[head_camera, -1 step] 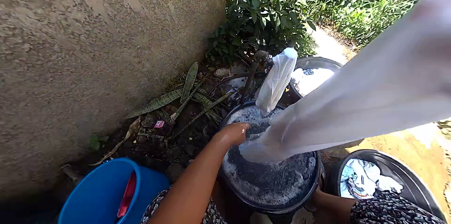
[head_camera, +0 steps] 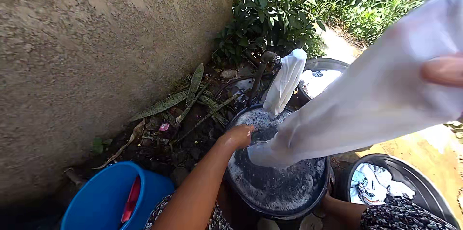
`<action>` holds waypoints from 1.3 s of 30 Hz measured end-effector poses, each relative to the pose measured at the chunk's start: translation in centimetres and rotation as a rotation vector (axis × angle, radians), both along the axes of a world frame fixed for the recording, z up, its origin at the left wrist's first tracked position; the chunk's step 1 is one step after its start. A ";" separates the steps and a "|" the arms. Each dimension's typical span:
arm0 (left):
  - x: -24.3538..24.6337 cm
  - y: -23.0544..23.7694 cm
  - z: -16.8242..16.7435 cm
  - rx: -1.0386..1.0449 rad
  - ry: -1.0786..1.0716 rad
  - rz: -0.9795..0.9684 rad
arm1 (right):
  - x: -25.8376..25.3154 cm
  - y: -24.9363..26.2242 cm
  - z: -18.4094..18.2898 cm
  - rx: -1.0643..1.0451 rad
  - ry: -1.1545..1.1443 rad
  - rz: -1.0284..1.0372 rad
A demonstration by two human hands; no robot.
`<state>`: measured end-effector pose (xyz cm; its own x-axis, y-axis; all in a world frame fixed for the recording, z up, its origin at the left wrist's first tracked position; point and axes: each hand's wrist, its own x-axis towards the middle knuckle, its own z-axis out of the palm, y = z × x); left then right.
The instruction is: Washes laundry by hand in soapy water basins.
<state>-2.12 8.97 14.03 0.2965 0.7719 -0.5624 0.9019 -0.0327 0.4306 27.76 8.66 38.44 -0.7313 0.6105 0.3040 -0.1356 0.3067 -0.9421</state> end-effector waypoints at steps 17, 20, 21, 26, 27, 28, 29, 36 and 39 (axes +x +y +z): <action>-1.0 0.4 -1.3 -0.171 0.042 0.029 | -5.9 -2.1 -46.8 -0.459 -1.369 -0.133; -0.7 -0.1 -0.7 -0.152 0.001 0.024 | -5.7 -1.4 -46.1 -0.316 -1.505 0.093; -0.8 -0.3 -0.6 -0.136 -0.027 0.032 | -5.9 -0.5 -45.0 -0.270 -1.490 0.117; 1.1 -2.9 -4.9 -0.124 -0.145 0.139 | -5.8 2.6 -25.6 -0.236 -1.073 -0.087; 2.2 -3.6 -6.3 -0.141 -0.155 0.154 | -5.4 2.3 -20.7 -0.204 -0.995 -0.103; 3.4 -4.2 -7.5 -0.158 -0.177 0.168 | -4.8 1.7 -16.3 -0.161 -0.903 -0.132; 4.7 -4.8 -8.4 -0.168 -0.230 0.184 | -4.0 0.9 -12.4 -0.118 -0.791 -0.176; 13.7 -7.0 -10.8 -0.105 -0.786 0.719 | 5.3 -4.0 0.8 0.226 -0.095 -0.368; 12.8 -6.0 -8.7 -0.049 -1.148 1.053 | 9.3 -5.0 -2.5 0.310 -0.254 -0.515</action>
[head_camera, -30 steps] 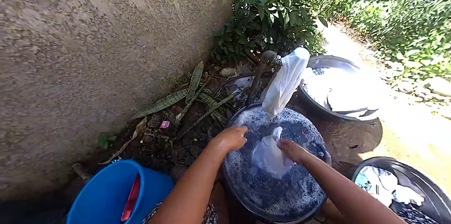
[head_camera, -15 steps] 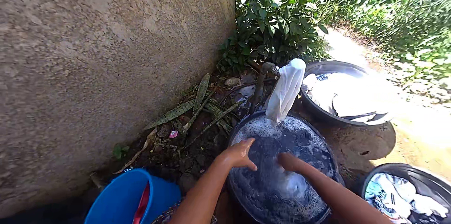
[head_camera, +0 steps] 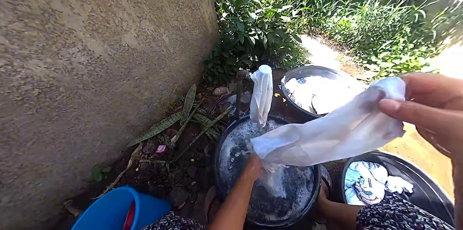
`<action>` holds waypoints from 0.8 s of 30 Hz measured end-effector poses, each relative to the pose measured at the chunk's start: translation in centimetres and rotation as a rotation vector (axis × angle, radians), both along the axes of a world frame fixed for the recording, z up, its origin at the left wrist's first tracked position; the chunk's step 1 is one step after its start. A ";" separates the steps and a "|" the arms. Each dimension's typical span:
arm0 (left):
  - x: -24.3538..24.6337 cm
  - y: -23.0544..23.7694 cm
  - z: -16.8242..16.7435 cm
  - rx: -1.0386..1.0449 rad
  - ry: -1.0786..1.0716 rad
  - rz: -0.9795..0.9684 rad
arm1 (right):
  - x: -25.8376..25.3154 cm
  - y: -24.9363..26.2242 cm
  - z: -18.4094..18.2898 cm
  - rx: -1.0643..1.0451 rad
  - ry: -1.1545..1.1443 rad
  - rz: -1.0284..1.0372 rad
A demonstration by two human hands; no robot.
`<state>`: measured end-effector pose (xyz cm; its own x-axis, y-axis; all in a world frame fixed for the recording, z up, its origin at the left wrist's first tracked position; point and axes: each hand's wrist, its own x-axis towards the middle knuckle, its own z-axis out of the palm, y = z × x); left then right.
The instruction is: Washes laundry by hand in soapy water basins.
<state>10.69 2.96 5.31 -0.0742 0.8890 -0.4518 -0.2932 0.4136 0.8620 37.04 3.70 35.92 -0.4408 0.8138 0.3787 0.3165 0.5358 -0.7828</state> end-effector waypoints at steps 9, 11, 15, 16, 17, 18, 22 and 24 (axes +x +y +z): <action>-3.0 2.7 1.4 0.234 0.644 -0.392 | -2.0 3.0 -25.3 -0.665 -0.773 -0.242; -2.2 2.6 -2.3 0.141 0.787 -0.447 | -4.4 2.0 -28.9 -0.644 -0.928 -0.318; -1.1 1.1 -9.4 0.011 1.058 -0.551 | -8.0 0.1 -34.5 -0.513 -0.970 -0.203; -1.0 0.7 -10.9 -0.022 1.113 -0.569 | -8.7 -0.2 -35.8 -0.501 -0.969 -0.154; -0.8 0.3 -11.9 -0.066 1.161 -0.599 | -9.3 -0.2 -37.0 -0.504 -0.974 -0.122; -0.8 0.1 -12.4 -0.130 1.187 -0.660 | -9.7 0.0 -38.0 -0.524 -0.991 -0.106; -2.4 -1.4 -12.6 -0.374 1.115 -0.871 | -10.1 0.4 -40.7 -0.687 -1.048 -0.082; -4.1 -1.7 -11.9 -0.458 1.049 -0.968 | -10.1 0.2 -40.1 -0.843 -1.147 -0.027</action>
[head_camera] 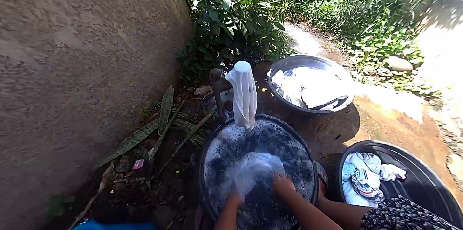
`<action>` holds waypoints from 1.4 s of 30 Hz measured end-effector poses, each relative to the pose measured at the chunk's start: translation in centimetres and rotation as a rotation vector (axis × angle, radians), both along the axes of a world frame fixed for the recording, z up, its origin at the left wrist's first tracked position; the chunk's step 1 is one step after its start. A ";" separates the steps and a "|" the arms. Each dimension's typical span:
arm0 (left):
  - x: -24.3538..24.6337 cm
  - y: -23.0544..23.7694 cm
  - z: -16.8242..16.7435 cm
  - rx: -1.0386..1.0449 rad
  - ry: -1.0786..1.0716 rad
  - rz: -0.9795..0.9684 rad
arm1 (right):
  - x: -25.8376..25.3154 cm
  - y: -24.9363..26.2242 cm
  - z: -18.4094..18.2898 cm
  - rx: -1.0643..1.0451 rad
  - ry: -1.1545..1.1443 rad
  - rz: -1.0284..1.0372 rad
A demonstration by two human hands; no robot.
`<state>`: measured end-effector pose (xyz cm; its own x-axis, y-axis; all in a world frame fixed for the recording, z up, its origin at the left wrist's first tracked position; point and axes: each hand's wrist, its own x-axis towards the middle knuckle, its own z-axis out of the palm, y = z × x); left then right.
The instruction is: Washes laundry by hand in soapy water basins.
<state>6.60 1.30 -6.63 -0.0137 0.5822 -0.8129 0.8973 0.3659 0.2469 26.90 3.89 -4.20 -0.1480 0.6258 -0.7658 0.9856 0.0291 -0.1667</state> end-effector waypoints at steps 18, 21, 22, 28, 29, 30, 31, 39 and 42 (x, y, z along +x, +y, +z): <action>0.9 -0.5 17.9 0.738 -2.107 1.198 | -3.7 -0.5 12.1 0.282 1.342 -0.759; 0.5 -0.6 14.4 0.806 -1.676 1.454 | -4.5 -1.4 15.6 0.116 1.636 -1.014; 0.8 -0.7 13.2 0.702 -1.534 1.444 | -4.9 -1.8 16.5 0.075 1.696 -1.037; 3.4 -1.2 11.6 0.441 -1.838 1.523 | -5.1 -3.8 14.5 -0.131 1.909 -1.079; 2.9 -0.7 12.0 0.485 -1.821 1.493 | -4.2 -4.3 13.6 -0.117 1.866 -1.093; 2.3 -0.2 12.2 0.521 -1.790 1.463 | -3.0 -4.7 12.6 -0.090 1.785 -1.094; 1.7 0.3 12.5 0.559 -1.753 1.409 | -1.7 -5.0 11.6 -0.089 1.694 -1.067; 2.1 0.6 15.4 0.745 -1.299 0.262 | -1.7 -3.5 8.5 -0.720 1.681 -1.299; 2.5 -0.5 14.4 0.688 -1.421 0.402 | -3.4 -2.0 9.1 -0.561 1.913 -1.449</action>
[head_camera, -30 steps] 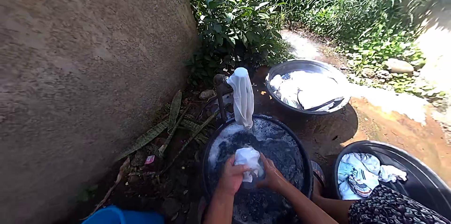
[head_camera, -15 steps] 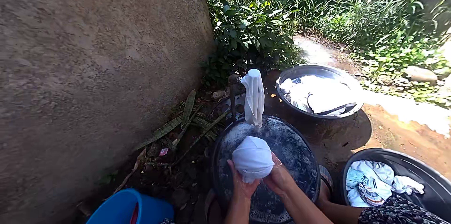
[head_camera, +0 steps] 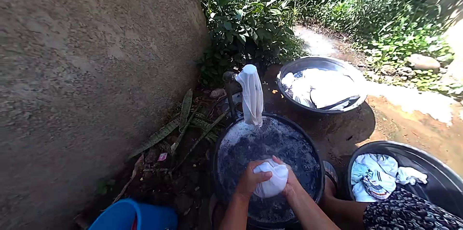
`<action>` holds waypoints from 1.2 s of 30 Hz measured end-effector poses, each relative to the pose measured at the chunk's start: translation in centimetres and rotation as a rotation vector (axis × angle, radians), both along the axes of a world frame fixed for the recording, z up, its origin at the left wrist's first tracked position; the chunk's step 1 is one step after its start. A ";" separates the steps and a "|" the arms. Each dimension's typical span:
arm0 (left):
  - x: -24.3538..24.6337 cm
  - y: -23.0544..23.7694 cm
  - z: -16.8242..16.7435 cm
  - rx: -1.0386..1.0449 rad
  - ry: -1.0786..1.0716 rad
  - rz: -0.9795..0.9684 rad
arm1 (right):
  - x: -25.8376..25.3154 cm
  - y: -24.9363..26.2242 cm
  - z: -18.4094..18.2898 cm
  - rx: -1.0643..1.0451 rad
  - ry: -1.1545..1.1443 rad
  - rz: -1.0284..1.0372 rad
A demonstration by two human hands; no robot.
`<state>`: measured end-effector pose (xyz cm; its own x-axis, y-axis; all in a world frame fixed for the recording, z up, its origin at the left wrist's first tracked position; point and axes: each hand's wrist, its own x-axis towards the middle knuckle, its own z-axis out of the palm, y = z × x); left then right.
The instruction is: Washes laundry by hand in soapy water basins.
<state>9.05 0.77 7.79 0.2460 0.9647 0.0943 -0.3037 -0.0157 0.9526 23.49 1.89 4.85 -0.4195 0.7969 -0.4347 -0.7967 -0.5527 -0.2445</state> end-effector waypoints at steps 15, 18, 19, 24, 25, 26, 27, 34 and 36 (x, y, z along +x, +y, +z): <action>1.2 0.5 -9.0 -1.126 -0.505 0.376 | 0.6 2.9 -5.8 0.228 -0.480 -0.201; 0.3 0.8 -12.2 -1.158 -0.418 0.356 | 2.3 2.2 -9.8 0.206 -0.673 -0.016; -0.1 0.9 -13.1 -1.160 -0.391 0.367 | 2.9 1.9 -10.9 0.193 -0.746 0.069; -0.7 1.1 -15.7 -1.135 -0.054 0.407 | 4.6 0.4 -13.2 0.063 -1.277 0.561; -0.6 1.4 -15.8 -1.108 0.041 0.372 | 4.3 0.2 -13.0 0.057 -1.360 0.701; -0.4 1.9 -15.8 -1.052 0.141 0.335 | 4.1 -0.2 -12.8 0.092 -1.430 0.871; -0.2 2.5 -15.4 -0.974 0.277 0.309 | 3.8 -0.6 -12.7 0.109 -1.450 0.983; 0.2 5.1 -2.4 0.097 1.066 -0.276 | 2.4 -1.0 -10.4 -0.234 -0.315 0.435; 0.2 3.3 -0.3 0.397 1.062 -0.312 | 1.6 0.2 -7.8 -0.157 -0.181 0.307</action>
<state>9.24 4.07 7.45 0.6029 0.7976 -0.0199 0.5964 -0.4340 0.6752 25.12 2.04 -2.96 -0.5332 0.5645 -0.6301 -0.5402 -0.8004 -0.2599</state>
